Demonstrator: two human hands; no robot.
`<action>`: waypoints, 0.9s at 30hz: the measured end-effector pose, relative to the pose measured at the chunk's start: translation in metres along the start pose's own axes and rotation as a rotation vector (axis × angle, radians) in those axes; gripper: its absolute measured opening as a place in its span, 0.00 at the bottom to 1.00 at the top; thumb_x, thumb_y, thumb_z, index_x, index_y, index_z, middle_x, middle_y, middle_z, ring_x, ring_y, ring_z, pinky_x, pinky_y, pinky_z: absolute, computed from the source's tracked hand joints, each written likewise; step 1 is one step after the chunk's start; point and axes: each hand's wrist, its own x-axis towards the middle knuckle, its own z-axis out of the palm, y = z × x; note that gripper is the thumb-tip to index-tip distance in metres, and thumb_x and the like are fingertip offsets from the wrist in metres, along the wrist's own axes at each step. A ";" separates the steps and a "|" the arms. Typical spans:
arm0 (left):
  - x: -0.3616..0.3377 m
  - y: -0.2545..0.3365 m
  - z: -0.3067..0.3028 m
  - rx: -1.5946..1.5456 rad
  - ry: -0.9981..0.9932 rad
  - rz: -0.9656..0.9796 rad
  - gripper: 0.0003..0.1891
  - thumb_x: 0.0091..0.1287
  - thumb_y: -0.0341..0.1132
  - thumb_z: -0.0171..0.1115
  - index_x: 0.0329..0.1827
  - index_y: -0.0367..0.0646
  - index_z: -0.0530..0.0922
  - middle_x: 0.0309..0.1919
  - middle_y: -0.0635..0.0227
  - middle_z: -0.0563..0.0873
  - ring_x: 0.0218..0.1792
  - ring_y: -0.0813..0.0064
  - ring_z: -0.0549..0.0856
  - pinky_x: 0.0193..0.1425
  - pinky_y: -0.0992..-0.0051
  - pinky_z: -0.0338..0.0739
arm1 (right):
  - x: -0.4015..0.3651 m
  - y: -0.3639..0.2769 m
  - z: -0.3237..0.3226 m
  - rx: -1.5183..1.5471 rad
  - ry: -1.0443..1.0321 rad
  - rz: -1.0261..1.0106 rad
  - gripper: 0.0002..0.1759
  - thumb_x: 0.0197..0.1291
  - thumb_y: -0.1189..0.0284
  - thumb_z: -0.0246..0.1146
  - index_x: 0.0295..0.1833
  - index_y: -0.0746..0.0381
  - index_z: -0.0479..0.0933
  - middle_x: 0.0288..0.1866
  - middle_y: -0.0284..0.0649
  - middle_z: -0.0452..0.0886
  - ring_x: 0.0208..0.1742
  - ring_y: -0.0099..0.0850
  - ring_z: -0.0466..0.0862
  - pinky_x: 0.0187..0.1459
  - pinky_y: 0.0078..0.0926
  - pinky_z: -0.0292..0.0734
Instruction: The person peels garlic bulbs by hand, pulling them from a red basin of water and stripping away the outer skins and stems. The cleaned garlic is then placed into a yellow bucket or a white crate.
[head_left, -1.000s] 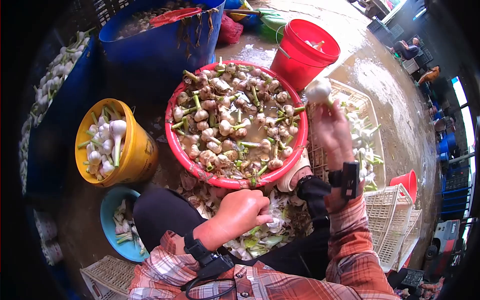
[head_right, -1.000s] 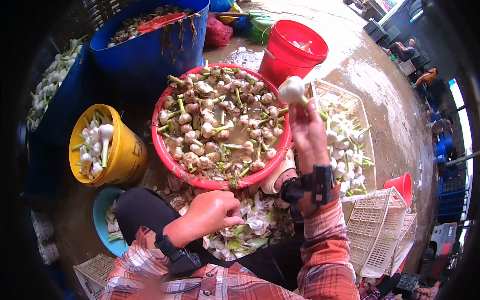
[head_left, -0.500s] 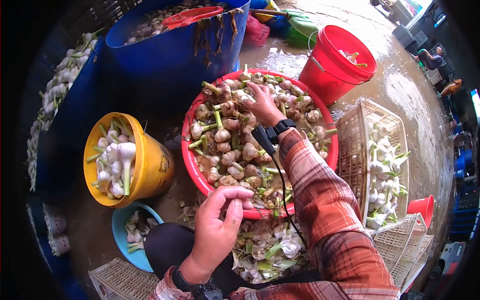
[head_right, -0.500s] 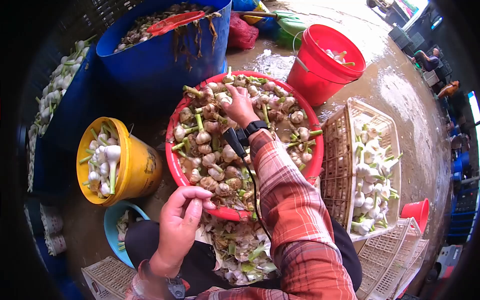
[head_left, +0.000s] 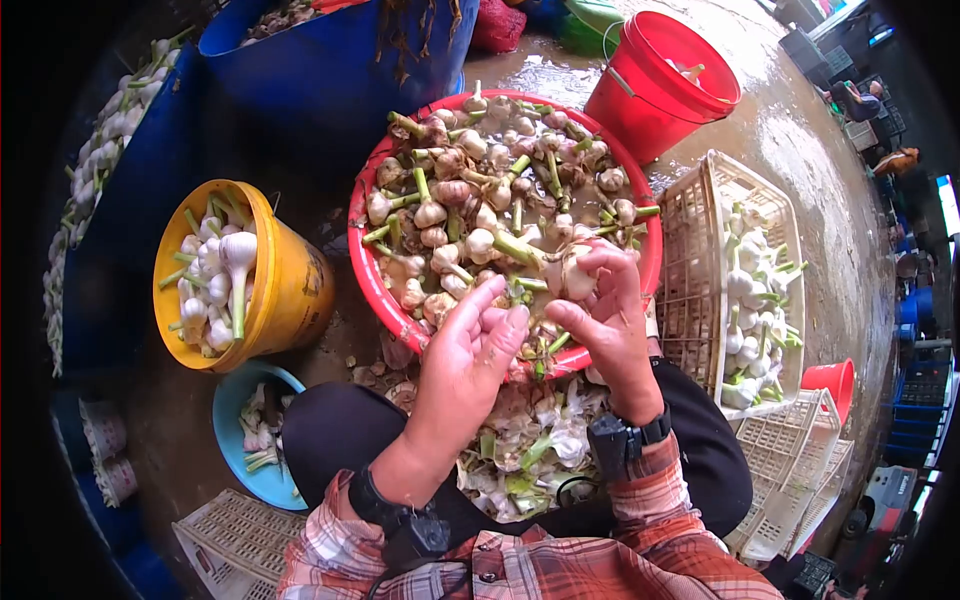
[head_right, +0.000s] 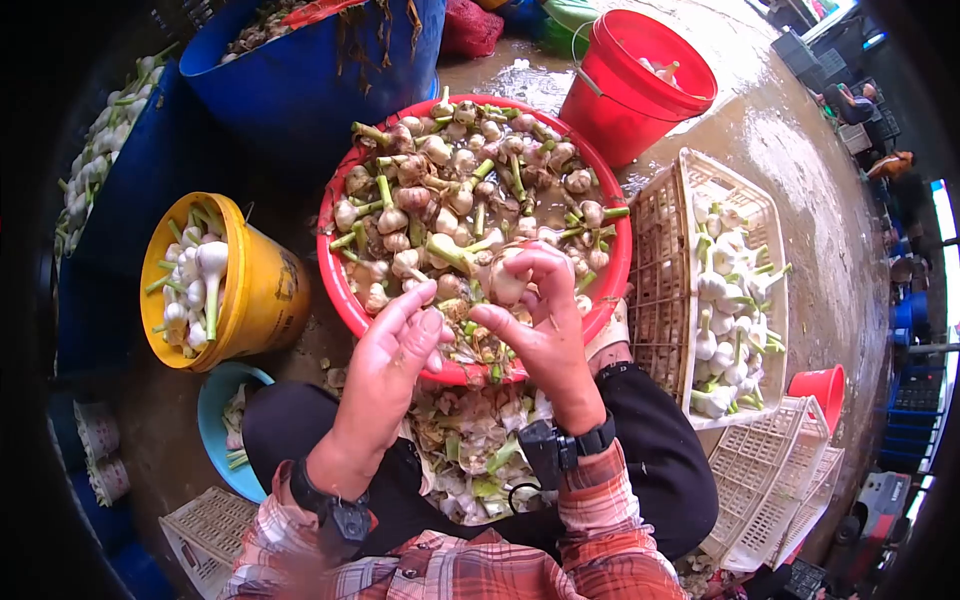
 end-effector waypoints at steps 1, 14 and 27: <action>0.000 -0.003 0.005 -0.072 0.027 -0.053 0.29 0.78 0.48 0.61 0.71 0.33 0.72 0.40 0.72 0.80 0.36 0.88 0.74 0.42 0.86 0.71 | -0.020 -0.016 0.003 -0.106 -0.026 -0.028 0.29 0.56 0.78 0.78 0.60 0.58 0.72 0.69 0.40 0.64 0.70 0.31 0.71 0.68 0.32 0.74; -0.023 -0.016 0.023 -0.175 -0.310 -0.227 0.20 0.71 0.33 0.54 0.63 0.36 0.79 0.40 0.75 0.82 0.32 0.89 0.76 0.36 0.84 0.73 | -0.112 -0.082 0.006 -1.025 -0.017 -0.600 0.13 0.49 0.76 0.77 0.39 0.53 0.83 0.61 0.42 0.73 0.66 0.45 0.75 0.65 0.41 0.75; -0.030 -0.007 0.018 0.114 -0.245 -0.081 0.16 0.76 0.38 0.62 0.57 0.35 0.82 0.36 0.75 0.85 0.35 0.87 0.80 0.42 0.82 0.77 | -0.124 -0.071 0.029 0.285 0.229 0.098 0.41 0.65 0.80 0.69 0.78 0.59 0.56 0.64 0.44 0.74 0.65 0.31 0.78 0.67 0.31 0.76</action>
